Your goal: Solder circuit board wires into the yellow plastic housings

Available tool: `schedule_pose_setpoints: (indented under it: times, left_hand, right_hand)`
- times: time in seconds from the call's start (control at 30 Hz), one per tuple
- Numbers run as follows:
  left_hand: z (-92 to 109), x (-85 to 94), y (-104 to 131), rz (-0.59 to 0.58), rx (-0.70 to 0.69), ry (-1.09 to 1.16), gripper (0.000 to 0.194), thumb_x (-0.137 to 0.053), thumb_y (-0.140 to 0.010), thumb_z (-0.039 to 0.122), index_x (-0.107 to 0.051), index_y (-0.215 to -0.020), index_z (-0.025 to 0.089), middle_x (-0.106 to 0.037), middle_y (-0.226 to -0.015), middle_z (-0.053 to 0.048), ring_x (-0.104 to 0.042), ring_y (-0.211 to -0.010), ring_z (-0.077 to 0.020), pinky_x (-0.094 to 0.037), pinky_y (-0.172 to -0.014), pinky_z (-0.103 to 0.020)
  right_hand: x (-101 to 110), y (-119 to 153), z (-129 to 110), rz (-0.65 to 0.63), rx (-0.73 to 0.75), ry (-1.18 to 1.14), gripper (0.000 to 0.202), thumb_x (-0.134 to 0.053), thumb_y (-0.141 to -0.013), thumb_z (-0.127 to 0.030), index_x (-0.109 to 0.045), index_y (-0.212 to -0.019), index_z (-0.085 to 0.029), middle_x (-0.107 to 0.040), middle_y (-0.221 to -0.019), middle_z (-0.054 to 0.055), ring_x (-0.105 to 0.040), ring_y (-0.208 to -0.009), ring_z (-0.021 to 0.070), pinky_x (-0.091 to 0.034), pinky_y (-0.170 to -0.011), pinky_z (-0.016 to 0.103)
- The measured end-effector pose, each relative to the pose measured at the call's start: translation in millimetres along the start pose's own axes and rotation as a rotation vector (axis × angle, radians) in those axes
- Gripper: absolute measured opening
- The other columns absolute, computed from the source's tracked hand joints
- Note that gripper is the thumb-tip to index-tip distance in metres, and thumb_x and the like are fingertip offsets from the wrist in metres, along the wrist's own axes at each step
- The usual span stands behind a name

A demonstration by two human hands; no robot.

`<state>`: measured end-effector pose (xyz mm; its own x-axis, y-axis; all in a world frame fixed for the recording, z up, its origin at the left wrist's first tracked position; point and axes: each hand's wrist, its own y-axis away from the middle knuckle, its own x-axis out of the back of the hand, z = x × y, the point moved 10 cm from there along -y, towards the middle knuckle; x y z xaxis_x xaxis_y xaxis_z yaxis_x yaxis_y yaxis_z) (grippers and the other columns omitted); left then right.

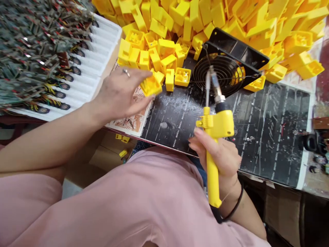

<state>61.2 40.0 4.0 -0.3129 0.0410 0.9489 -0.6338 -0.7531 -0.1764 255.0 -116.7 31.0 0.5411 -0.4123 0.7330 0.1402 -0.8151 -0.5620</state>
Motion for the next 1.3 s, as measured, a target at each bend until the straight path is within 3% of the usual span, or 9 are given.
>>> schedule_pose_setpoints:
  times: [0.17, 0.33, 0.43, 0.57, 0.67, 0.77, 1.07, 1.17, 1.3]
  left_hand:
    - [47, -8.3, 45, -0.072, -0.380, 0.110, 0.050, -0.047, -0.106, 0.038, -0.056, -0.146, 0.010, -0.060, -0.153, -0.022, -0.064, -0.134, -0.0281, -0.053, -0.110, -0.042]
    - [-49, 6.3, 29, -0.072, 0.130, -0.234, 0.058, -0.035, -0.111, 0.049, -0.051, -0.153, 0.011, -0.061, -0.153, -0.014, -0.056, -0.139, -0.0336, -0.049, -0.114, -0.052]
    - [-70, -3.6, 25, -0.214, 0.153, -0.328, 0.046, -0.036, -0.112, 0.035, -0.059, -0.146, 0.014, -0.064, -0.148, -0.010, -0.057, -0.133, -0.0286, -0.052, -0.109, -0.048]
    - [-40, -7.9, 21, -0.181, -0.062, -0.218, 0.040, -0.038, -0.107, 0.024, -0.071, -0.129, 0.018, -0.070, -0.134, -0.010, -0.061, -0.124, -0.0269, -0.052, -0.109, -0.046]
    - [-41, 4.5, 18, -0.076, 0.028, -0.231, 0.042, -0.050, -0.104, 0.035, -0.067, -0.137, 0.015, -0.064, -0.140, -0.015, -0.058, -0.129, -0.0325, -0.050, -0.110, -0.049]
    - [-45, -3.7, 17, -0.176, 0.122, -0.234, 0.048, -0.055, -0.102, 0.037, -0.063, -0.142, 0.012, -0.071, -0.125, -0.018, -0.066, -0.116, -0.0334, -0.055, -0.098, -0.047]
    - [38, -34.2, -4, -0.288, -0.067, -0.071, 0.045, -0.046, -0.109, 0.040, -0.064, -0.134, 0.008, -0.078, -0.106, -0.015, -0.075, -0.096, -0.0265, -0.056, -0.075, -0.037]
    - [3, -14.4, -12, -0.266, 0.034, -0.155, 0.043, -0.038, -0.110, 0.037, -0.070, -0.127, 0.013, -0.079, -0.102, -0.012, -0.072, -0.091, -0.0247, -0.052, -0.070, -0.040]
    - [-101, 52.6, -18, -0.082, 0.281, -0.534, 0.041, -0.038, -0.111, 0.038, -0.076, -0.121, 0.026, -0.074, -0.120, -0.002, -0.051, -0.123, -0.0246, -0.049, -0.100, -0.055]
  right_hand:
    - [-12, -16, -13, -0.036, 0.175, -0.008, 0.021, -0.073, -0.096, -0.013, -0.071, -0.111, -0.028, -0.082, -0.098, -0.003, -0.078, -0.072, 0.0146, -0.054, -0.057, 0.024]
    - [-47, -20, -2, -0.204, 0.086, -0.249, 0.045, -0.086, -0.088, -0.029, -0.061, -0.125, -0.028, -0.073, -0.136, 0.009, -0.076, -0.116, 0.0282, -0.065, -0.093, 0.040]
    - [-63, -20, -8, -0.244, 0.121, -0.266, 0.048, -0.085, -0.089, -0.037, -0.058, -0.128, -0.028, -0.074, -0.130, 0.010, -0.075, -0.115, 0.0286, -0.063, -0.099, 0.044]
    - [-78, -22, -14, -0.273, 0.127, -0.237, 0.040, -0.076, -0.097, -0.033, -0.056, -0.130, -0.028, -0.075, -0.114, 0.007, -0.077, -0.105, 0.0257, -0.064, -0.092, 0.040]
    - [-79, -21, -15, -0.251, 0.116, -0.227, 0.037, -0.074, -0.098, -0.029, -0.056, -0.130, -0.028, -0.076, -0.107, 0.005, -0.078, -0.102, 0.0251, -0.065, -0.087, 0.037]
    - [-75, -20, -17, -0.218, 0.129, -0.247, 0.039, -0.076, -0.097, -0.029, -0.056, -0.130, -0.027, -0.076, -0.107, 0.005, -0.078, -0.092, 0.0230, -0.065, -0.080, 0.034]
    - [-72, -16, -18, -0.189, 0.182, -0.199, 0.044, -0.078, -0.095, -0.031, -0.058, -0.134, -0.028, -0.077, -0.107, 0.005, -0.076, -0.083, 0.0245, -0.061, -0.070, 0.036]
    - [-67, -17, -14, -0.152, 0.180, -0.123, 0.047, -0.081, -0.092, -0.035, -0.059, -0.132, -0.029, -0.076, -0.103, 0.005, -0.076, -0.087, 0.0276, -0.060, -0.074, 0.039]
    - [-59, -20, -12, -0.108, 0.166, -0.182, 0.057, -0.088, -0.085, -0.034, -0.058, -0.133, -0.027, -0.077, -0.110, 0.007, -0.077, -0.099, 0.0295, -0.062, -0.084, 0.042]
